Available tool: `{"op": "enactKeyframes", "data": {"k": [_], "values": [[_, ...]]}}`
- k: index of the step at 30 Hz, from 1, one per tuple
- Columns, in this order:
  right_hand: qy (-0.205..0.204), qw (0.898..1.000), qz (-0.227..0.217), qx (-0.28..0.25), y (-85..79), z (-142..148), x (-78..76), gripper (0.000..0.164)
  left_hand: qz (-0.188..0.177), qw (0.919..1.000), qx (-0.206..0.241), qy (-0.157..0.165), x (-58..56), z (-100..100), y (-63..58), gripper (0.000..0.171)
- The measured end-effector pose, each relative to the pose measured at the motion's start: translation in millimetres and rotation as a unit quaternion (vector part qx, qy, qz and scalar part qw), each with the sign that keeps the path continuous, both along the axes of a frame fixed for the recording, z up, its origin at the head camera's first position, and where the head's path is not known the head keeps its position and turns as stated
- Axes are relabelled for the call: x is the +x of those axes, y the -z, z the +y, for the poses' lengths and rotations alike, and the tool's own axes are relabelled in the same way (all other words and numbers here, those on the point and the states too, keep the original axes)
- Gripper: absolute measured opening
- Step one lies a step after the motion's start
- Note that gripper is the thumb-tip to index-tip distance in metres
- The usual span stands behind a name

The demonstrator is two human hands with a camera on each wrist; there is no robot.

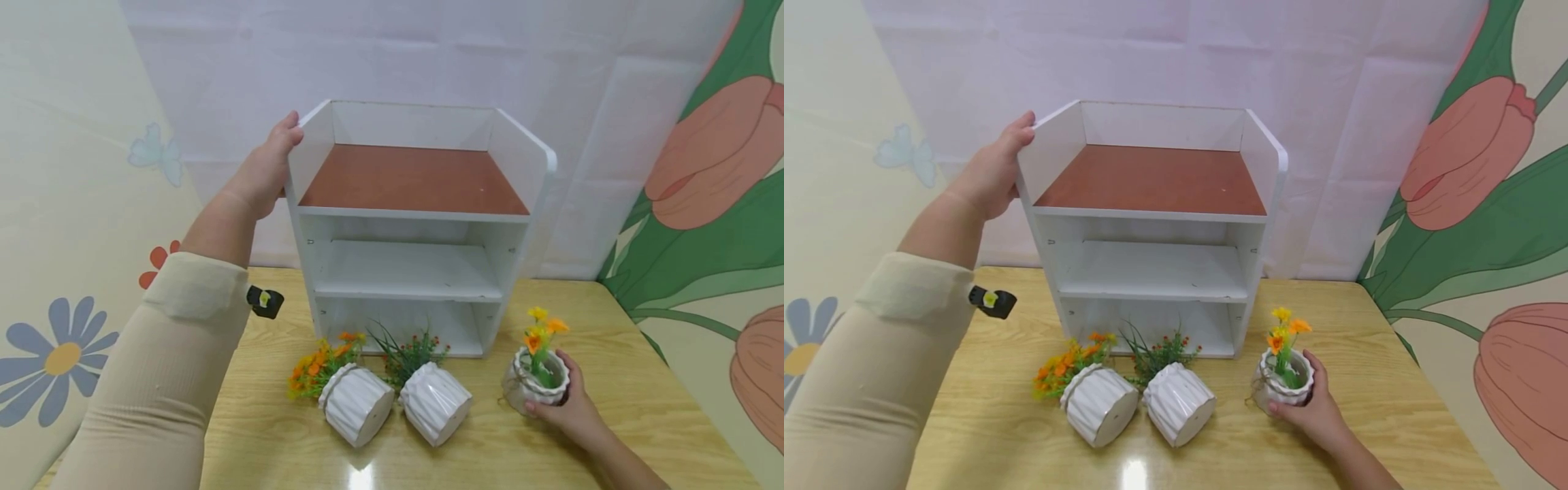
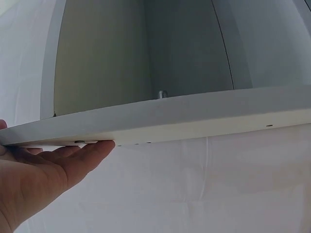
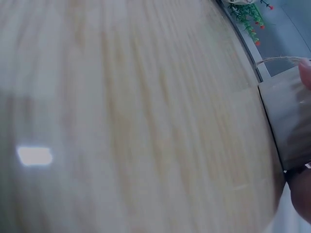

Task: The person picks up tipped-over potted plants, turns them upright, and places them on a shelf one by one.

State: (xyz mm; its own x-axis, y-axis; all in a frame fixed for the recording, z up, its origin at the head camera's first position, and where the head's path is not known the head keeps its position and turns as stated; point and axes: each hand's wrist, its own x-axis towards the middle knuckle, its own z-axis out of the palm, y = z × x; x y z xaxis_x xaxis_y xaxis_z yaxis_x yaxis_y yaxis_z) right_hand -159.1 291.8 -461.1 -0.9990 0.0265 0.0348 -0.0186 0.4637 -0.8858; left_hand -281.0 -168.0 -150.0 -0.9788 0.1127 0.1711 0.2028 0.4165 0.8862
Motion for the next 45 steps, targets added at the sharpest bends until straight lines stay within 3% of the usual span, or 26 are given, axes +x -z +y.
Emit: {"op": "enactKeyframes", "data": {"k": [15,22,45], "values": [[0.016,1.000,-0.027,-0.004,-8.8,0.4,-1.3,0.108,-0.002,1.0000,-0.007,-0.004,-1.1,1.4,0.1,0.056],[0.024,1.000,0.008,0.000,-22.1,5.1,-1.0,0.104,0.001,1.0000,-0.008,-0.004,-1.5,2.9,1.7,0.057],[0.017,0.998,0.052,0.000,-109.4,11.1,-15.2,0.099,0.001,1.0000,-0.004,0.003,-5.9,6.1,-1.1,0.056]]}}
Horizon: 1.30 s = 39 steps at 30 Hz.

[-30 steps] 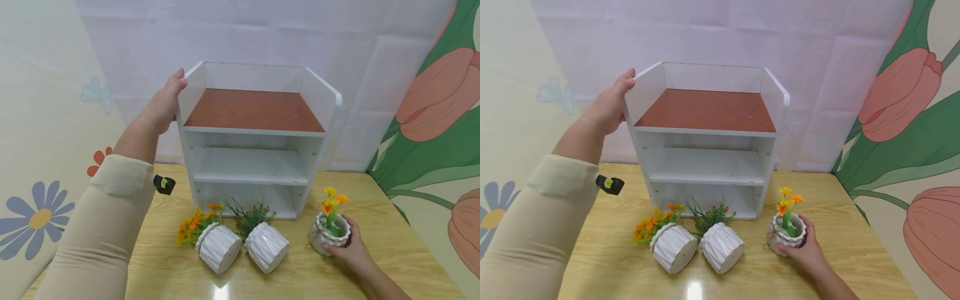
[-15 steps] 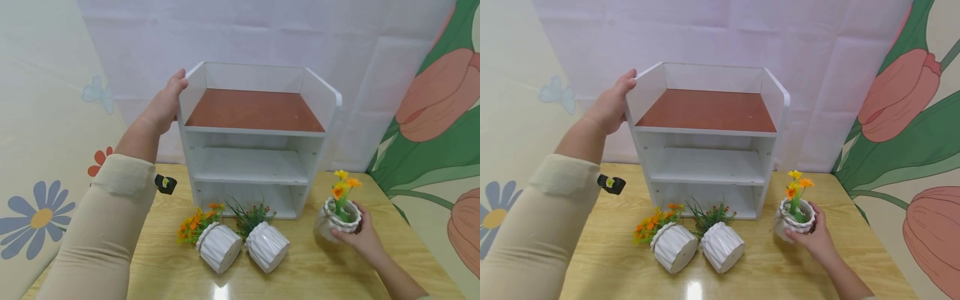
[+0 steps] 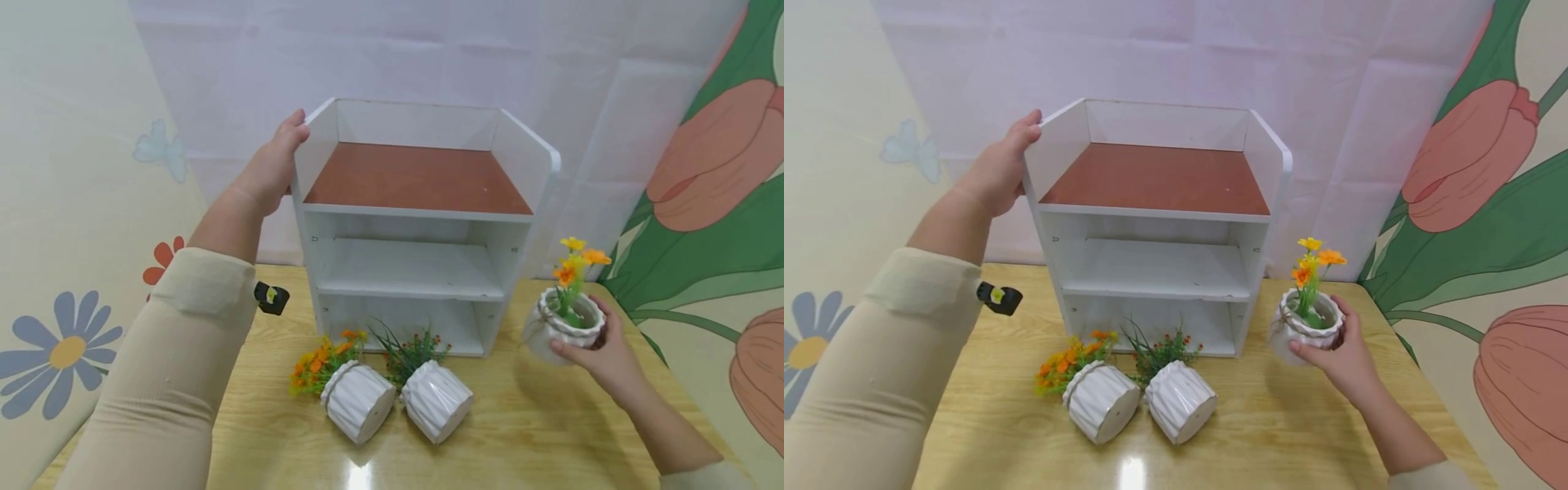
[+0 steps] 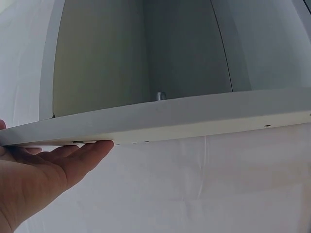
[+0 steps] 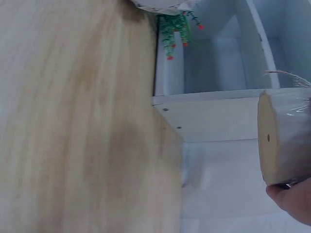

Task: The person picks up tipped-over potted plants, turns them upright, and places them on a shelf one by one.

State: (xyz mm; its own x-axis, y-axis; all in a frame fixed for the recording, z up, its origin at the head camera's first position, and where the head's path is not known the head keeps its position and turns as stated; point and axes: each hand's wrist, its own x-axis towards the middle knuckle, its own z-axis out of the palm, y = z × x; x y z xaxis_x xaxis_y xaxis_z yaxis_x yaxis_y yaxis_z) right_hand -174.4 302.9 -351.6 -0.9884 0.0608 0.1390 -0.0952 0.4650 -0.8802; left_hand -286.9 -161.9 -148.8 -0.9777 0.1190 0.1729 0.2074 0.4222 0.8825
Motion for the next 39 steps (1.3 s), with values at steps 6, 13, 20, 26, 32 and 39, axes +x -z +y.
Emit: {"op": "enactKeyframes", "data": {"k": [6,13,20,26,32,39], "values": [[0.001,1.000,0.019,-0.007,-24.0,1.4,-3.3,0.099,0.001,1.0000,-0.001,0.001,1.3,0.3,-0.2,0.056],[-0.002,0.999,0.037,-0.006,-52.9,4.3,-4.2,0.098,-0.003,1.0000,-0.002,0.001,3.5,0.1,-0.8,0.057],[-0.018,0.998,0.052,-0.024,-81.3,6.1,-7.2,0.099,-0.001,1.0000,-0.005,-0.007,4.9,-0.9,0.9,0.056],[-0.043,0.995,0.047,-0.073,-104.2,5.6,-8.3,0.101,-0.002,1.0000,-0.006,-0.007,6.1,-0.6,0.4,0.057],[-0.048,0.994,0.057,-0.083,-124.3,3.5,-10.1,0.100,-0.003,1.0000,-0.006,-0.006,6.2,-0.6,1.0,0.057],[-0.033,0.997,0.055,-0.050,-145.3,1.2,-10.8,0.098,0.000,1.0000,-0.004,-0.006,5.2,-1.0,2.0,0.057]]}}
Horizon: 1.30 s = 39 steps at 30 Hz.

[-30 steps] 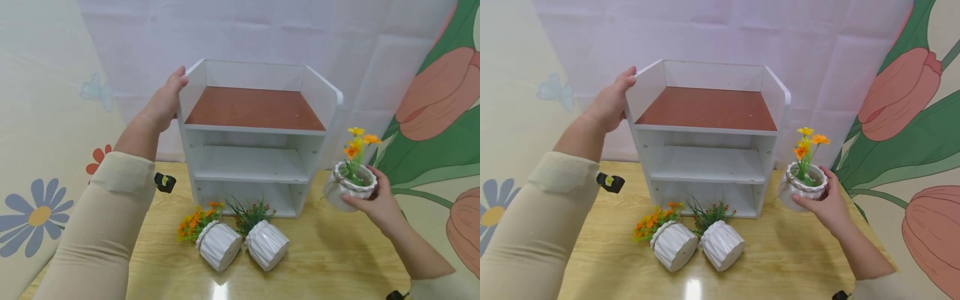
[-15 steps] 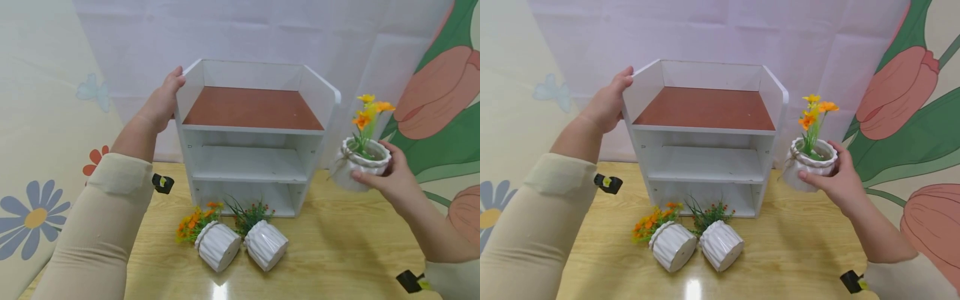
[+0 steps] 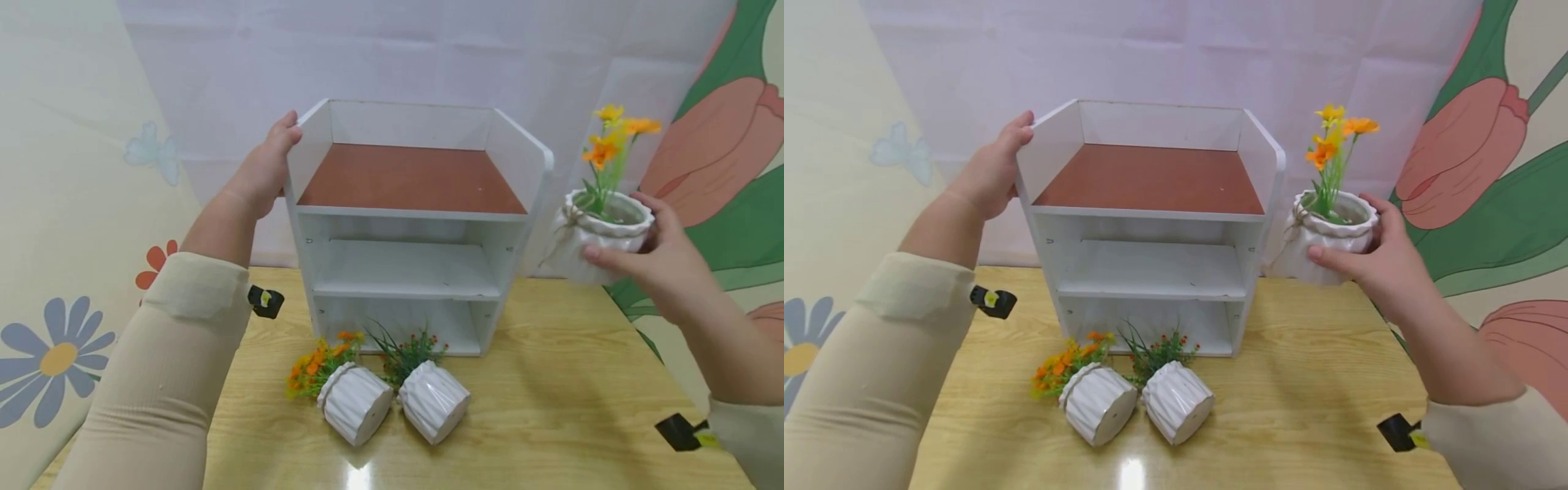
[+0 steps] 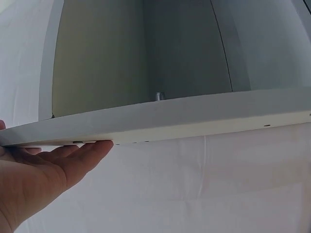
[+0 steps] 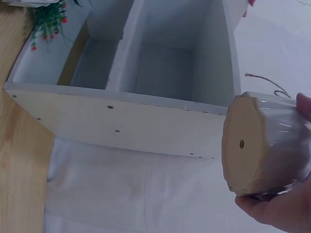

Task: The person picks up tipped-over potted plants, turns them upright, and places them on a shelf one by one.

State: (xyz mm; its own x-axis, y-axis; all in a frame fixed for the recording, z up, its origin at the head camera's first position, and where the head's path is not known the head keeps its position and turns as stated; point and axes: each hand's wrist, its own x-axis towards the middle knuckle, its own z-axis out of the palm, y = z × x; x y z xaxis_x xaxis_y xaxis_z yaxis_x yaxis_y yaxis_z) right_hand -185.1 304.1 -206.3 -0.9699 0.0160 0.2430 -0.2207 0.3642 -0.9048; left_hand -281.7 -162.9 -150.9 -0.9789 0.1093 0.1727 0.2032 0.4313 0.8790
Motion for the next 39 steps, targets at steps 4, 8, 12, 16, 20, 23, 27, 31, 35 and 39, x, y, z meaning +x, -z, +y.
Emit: {"op": "enactKeyframes", "data": {"k": [4,8,12,16,20,23,27,31,35,39], "values": [[0.023,0.999,-0.004,0.049,-11.3,-4.3,-1.3,0.098,0.002,1.0000,0.000,0.000,-0.6,-0.2,0.3,0.056],[0.037,0.997,0.002,0.070,-23.5,-8.7,-2.8,0.096,0.002,1.0000,0.002,0.002,-1.4,-0.2,0.1,0.057],[0.035,0.998,0.009,0.053,-36.4,-12.6,-4.5,0.094,0.001,1.0000,0.004,0.004,-2.0,-0.4,-0.7,0.057],[0.043,0.996,0.015,0.073,-48.5,-16.5,-6.5,0.092,0.000,1.0000,0.005,0.004,-2.1,0.5,-0.7,0.057],[0.036,0.998,0.015,0.054,-58.9,-20.7,-8.3,0.092,0.001,1.0000,0.004,0.003,-1.9,0.9,-0.4,0.058],[0.026,0.999,0.021,0.030,-66.1,-25.8,-10.2,0.091,0.002,1.0000,0.004,0.004,-1.7,0.5,-0.7,0.058],[0.029,0.998,0.023,0.048,-75.7,-35.7,-13.4,0.088,0.001,1.0000,0.004,0.001,-2.1,-0.4,-1.6,0.057],[0.027,0.997,0.011,0.074,-83.7,-47.0,-15.5,0.089,0.000,1.0000,0.006,0.002,-2.8,-1.1,-1.7,0.056],[-0.001,0.999,0.010,0.042,-89.1,-60.5,-17.1,0.092,0.000,1.0000,0.006,0.003,-3.6,-1.3,-1.3,0.056],[-0.028,0.999,0.021,-0.008,-93.9,-76.3,-20.2,0.095,0.001,1.0000,0.008,0.003,-3.4,-1.3,-1.5,0.056]]}}
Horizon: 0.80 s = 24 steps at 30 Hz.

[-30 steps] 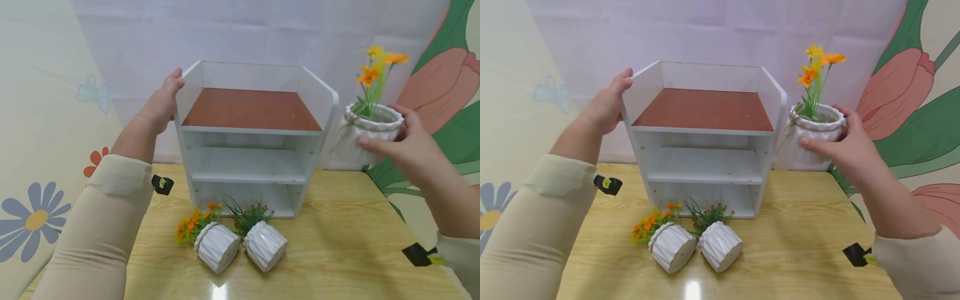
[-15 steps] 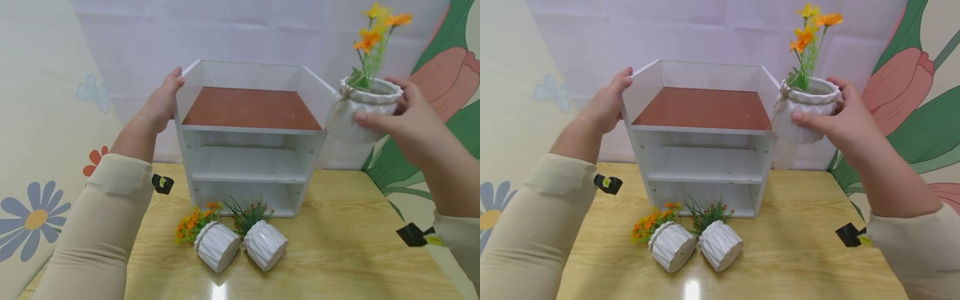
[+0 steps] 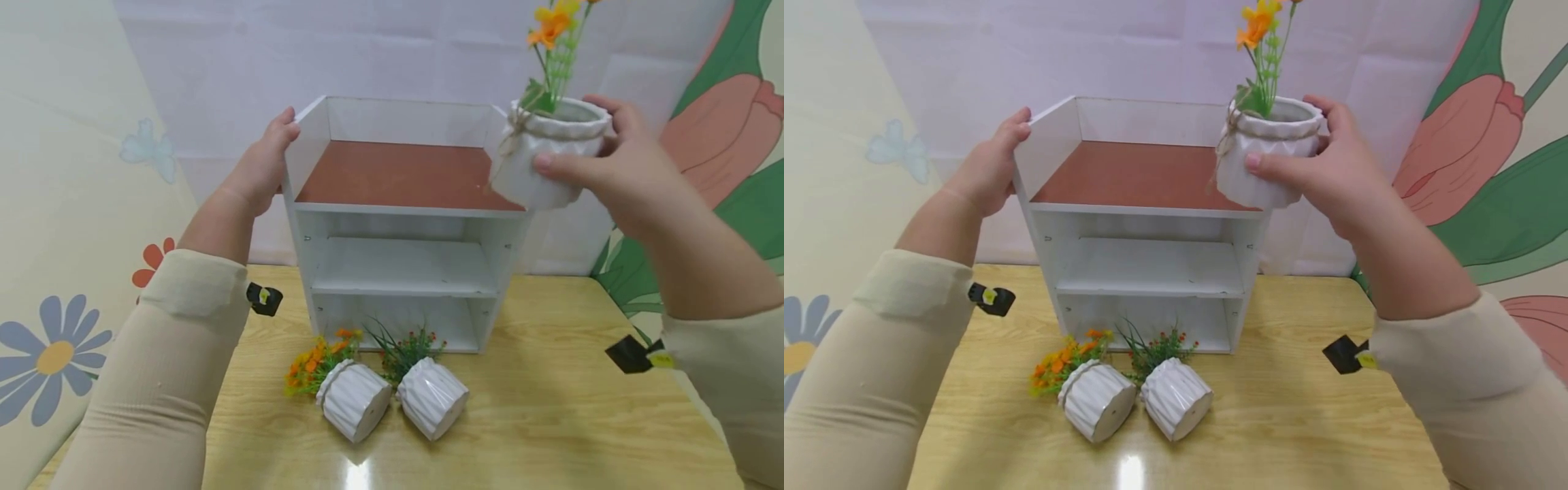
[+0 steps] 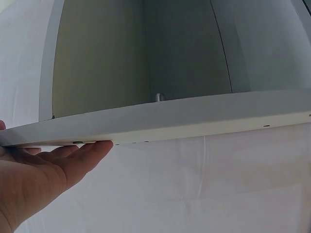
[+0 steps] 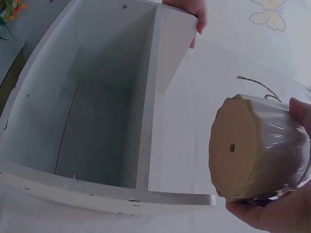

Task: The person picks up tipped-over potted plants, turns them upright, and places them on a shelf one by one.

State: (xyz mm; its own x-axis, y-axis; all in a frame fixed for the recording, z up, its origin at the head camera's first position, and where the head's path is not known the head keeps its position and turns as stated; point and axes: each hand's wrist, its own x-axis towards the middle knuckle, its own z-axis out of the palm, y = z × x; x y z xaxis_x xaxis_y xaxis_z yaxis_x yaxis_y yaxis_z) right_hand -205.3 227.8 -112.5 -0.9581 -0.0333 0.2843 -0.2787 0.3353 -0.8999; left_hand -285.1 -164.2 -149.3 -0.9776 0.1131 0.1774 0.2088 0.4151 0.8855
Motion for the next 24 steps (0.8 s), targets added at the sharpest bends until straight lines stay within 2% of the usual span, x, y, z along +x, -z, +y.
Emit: {"op": "enactKeyframes", "data": {"k": [2,7,11,24], "values": [[-0.006,1.000,0.004,-0.009,-2.3,-8.2,-1.5,0.095,0.001,1.0000,0.001,0.001,0.1,-0.2,-0.1,0.056],[0.009,1.000,0.009,0.026,-6.5,-27.6,-4.8,0.095,-0.001,1.0000,0.003,0.004,0.0,-1.1,-0.6,0.056],[0.015,0.999,0.011,0.028,-6.5,-38.8,-10.4,0.094,-0.005,1.0000,0.005,0.005,0.1,-0.5,-0.7,0.056],[0.054,0.998,-0.020,0.021,-1.7,-65.1,-34.3,0.100,-0.004,1.0000,0.000,0.001,0.6,0.1,0.8,0.057]]}}
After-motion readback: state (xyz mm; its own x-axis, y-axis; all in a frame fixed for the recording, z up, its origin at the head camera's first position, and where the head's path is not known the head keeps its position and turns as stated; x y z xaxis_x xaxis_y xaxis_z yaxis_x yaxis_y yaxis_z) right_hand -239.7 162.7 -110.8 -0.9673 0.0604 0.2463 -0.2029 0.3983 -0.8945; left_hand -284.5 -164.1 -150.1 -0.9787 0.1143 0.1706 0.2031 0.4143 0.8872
